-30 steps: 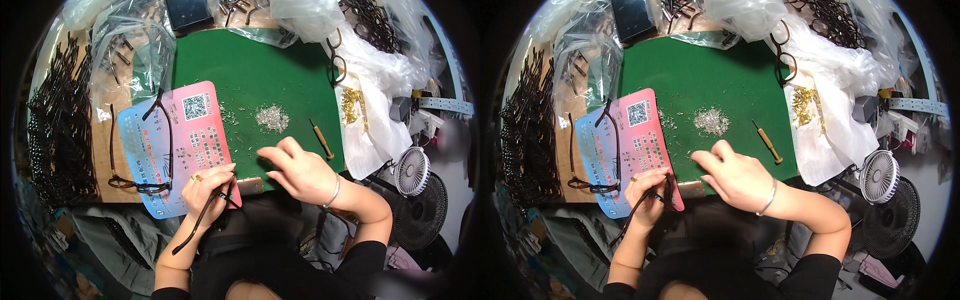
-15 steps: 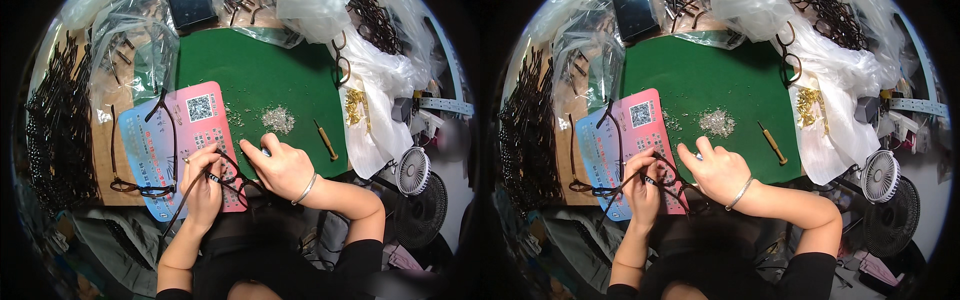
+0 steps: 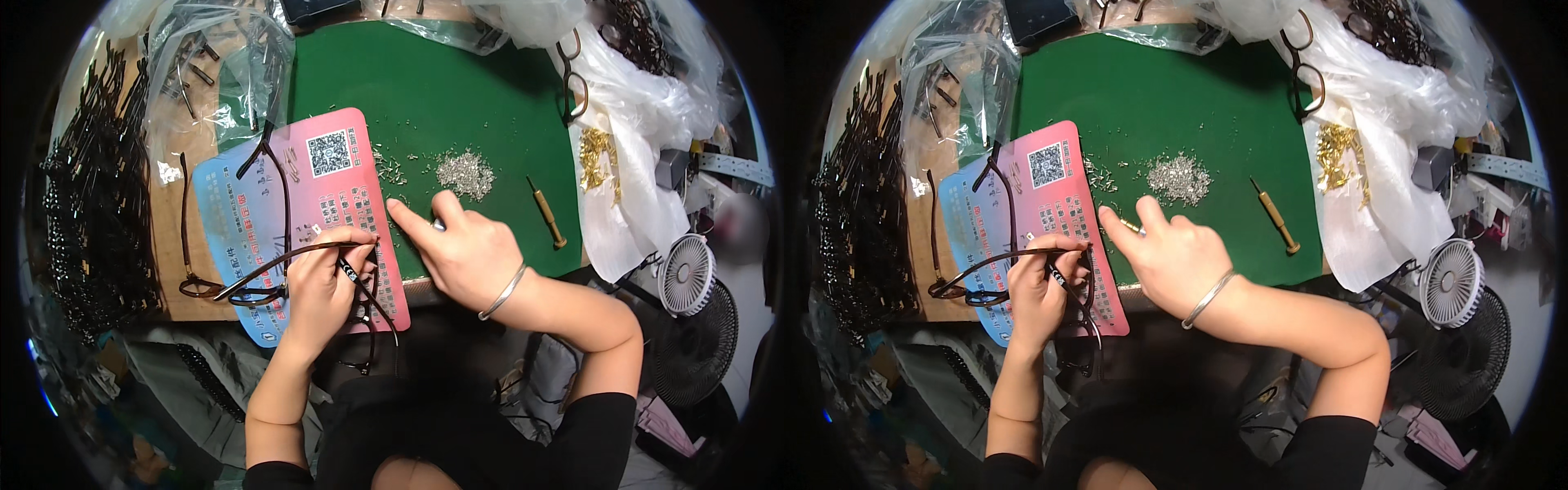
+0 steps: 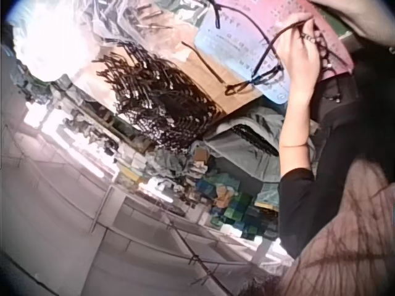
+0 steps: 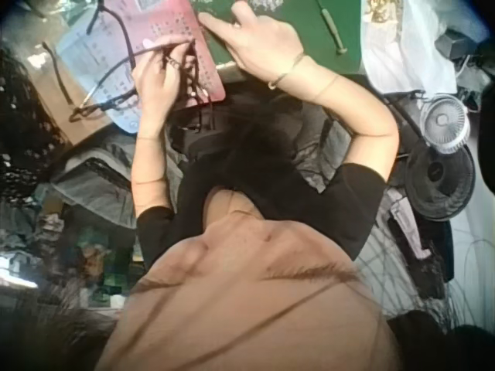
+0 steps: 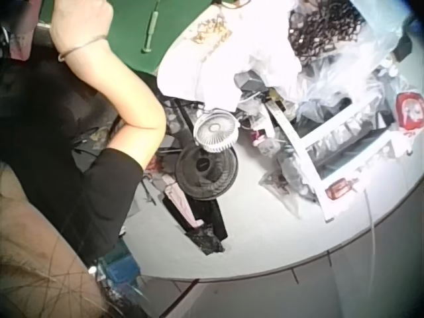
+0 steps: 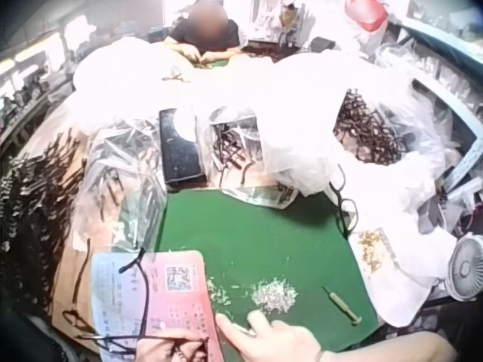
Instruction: The person assembles eyeglasses by hand, inserting small metal components into the frame arms and tightening them with a screwdriver. They repeatedly pick up glasses from a pile, work on each one, and place the finished units aside.
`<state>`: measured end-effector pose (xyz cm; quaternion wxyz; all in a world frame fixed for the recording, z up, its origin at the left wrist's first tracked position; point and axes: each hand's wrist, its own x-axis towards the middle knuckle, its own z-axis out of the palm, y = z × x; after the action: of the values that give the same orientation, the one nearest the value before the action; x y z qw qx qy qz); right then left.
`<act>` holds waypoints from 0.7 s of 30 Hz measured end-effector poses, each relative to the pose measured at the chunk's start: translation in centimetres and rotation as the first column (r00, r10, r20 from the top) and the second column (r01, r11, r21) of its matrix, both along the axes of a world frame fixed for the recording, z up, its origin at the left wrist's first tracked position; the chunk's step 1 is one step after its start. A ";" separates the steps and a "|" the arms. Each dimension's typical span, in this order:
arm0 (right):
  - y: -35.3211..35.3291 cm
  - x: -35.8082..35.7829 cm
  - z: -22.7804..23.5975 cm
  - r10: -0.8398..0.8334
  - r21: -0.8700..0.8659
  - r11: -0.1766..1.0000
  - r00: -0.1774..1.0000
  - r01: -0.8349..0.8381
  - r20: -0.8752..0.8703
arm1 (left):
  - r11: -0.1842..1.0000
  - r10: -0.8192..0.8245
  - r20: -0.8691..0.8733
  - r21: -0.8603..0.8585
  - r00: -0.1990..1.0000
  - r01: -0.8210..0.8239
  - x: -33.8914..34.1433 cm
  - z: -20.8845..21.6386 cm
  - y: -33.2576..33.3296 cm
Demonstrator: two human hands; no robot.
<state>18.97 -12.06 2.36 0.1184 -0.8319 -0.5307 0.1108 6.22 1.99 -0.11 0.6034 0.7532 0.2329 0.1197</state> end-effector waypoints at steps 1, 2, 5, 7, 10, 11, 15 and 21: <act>-0.2 0.4 -0.1 0.027 0.018 1.000 0.996 -0.026 -0.080 | 1.000 0.000 -0.001 -0.031 1.000 0.000 -0.1 0.0 0.1; -0.5 0.9 0.2 0.029 0.041 0.999 0.988 -0.023 -0.151 | 0.998 0.010 0.005 -0.063 1.000 -0.010 -0.1 0.0 0.0; -2.3 1.3 0.2 0.020 0.104 0.995 0.964 0.008 -0.264 | 0.997 -0.030 0.024 -0.072 0.999 0.032 -0.2 0.0 0.1; -3.0 1.1 0.0 0.002 0.128 0.991 0.966 0.032 -0.260 | 0.997 -0.064 0.025 -0.031 0.998 0.065 -0.1 0.1 0.2; -2.8 0.7 0.1 0.016 0.149 0.989 0.974 0.019 -0.226 | 0.998 -0.066 0.050 -0.006 0.997 0.066 -0.3 -0.5 0.1; -2.6 0.8 0.1 0.025 0.152 0.988 0.974 0.010 -0.227 | 0.998 -0.065 0.064 -0.002 0.996 0.065 -0.4 -0.7 0.1; -2.7 0.8 -0.1 0.019 0.145 0.989 0.971 0.016 -0.238 | 0.979 -0.132 0.061 0.164 0.989 0.121 -0.5 -0.6 0.1; -2.8 1.1 -0.2 0.051 0.150 0.988 0.976 -0.019 -0.210 | 0.901 -0.206 0.048 0.398 0.977 0.171 -0.3 -0.8 0.4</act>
<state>20.05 -14.89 2.12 0.2340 -0.7946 -0.5363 0.1620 5.97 2.39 -0.89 0.4589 0.8716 0.1032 0.1383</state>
